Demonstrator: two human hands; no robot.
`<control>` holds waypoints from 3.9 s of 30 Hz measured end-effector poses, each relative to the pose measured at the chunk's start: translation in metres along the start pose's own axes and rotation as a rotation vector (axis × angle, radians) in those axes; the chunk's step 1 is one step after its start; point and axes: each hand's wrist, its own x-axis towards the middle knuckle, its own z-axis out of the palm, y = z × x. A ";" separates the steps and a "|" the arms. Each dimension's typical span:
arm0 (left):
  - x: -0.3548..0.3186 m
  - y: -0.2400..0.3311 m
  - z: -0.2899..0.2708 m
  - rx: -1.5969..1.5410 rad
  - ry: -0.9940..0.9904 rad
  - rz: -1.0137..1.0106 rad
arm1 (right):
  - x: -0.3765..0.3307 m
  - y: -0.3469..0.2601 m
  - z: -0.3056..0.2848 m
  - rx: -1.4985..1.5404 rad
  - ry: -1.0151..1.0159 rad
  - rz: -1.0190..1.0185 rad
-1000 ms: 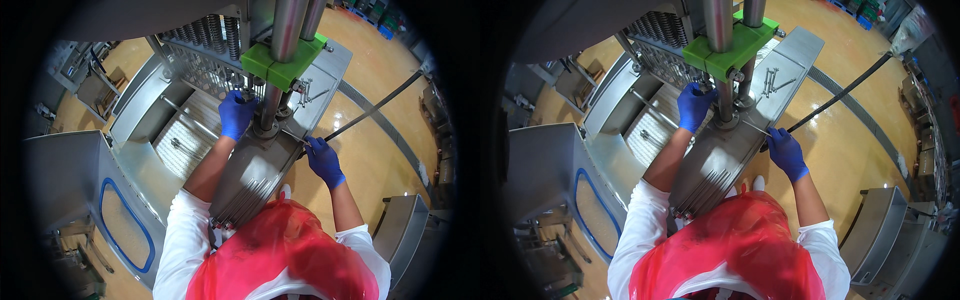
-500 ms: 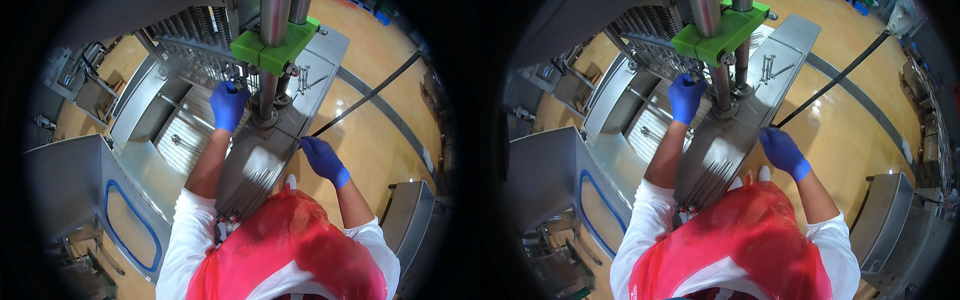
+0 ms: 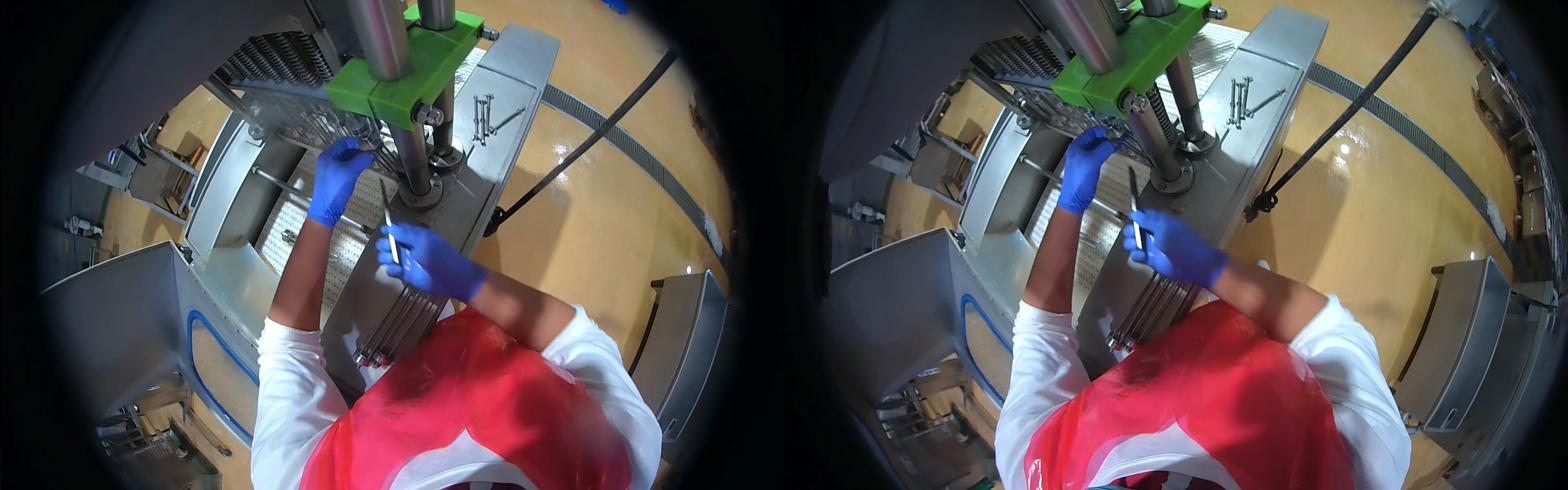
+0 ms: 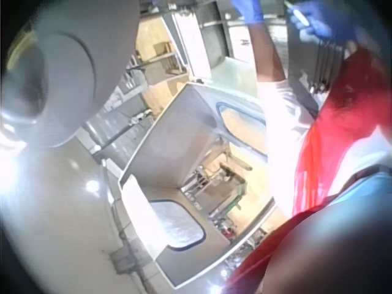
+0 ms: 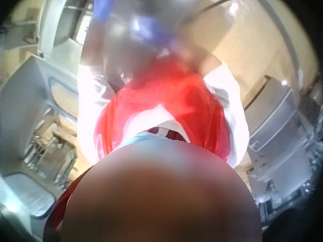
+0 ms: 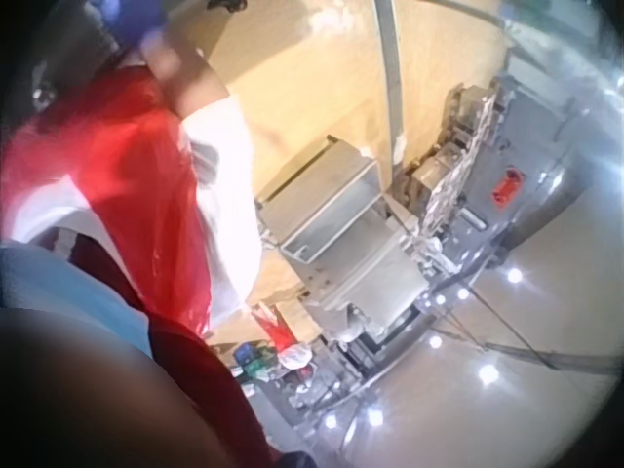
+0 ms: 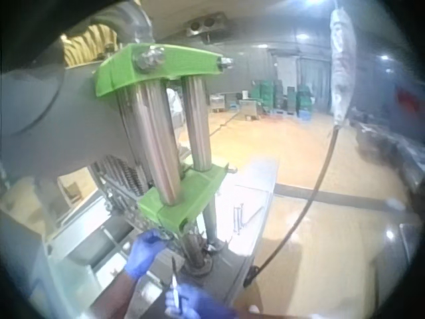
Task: The person walks to a stainless steel machine and inserts a bundle of long metal rods into a vertical rack. They then pick up individual rods and place them into specific slots within the machine's mechanism, repeating this action for several rods.
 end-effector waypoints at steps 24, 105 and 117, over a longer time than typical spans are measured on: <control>-0.019 0.039 0.043 0.556 0.323 0.152 | 0.115 -0.013 -0.003 0.046 0.184 -0.347; -0.015 0.068 0.031 0.898 0.163 0.110 | 0.096 0.008 0.027 -0.038 0.080 -0.464; -0.010 0.068 0.016 0.773 0.217 0.165 | 0.073 0.008 0.045 -0.215 0.051 -0.317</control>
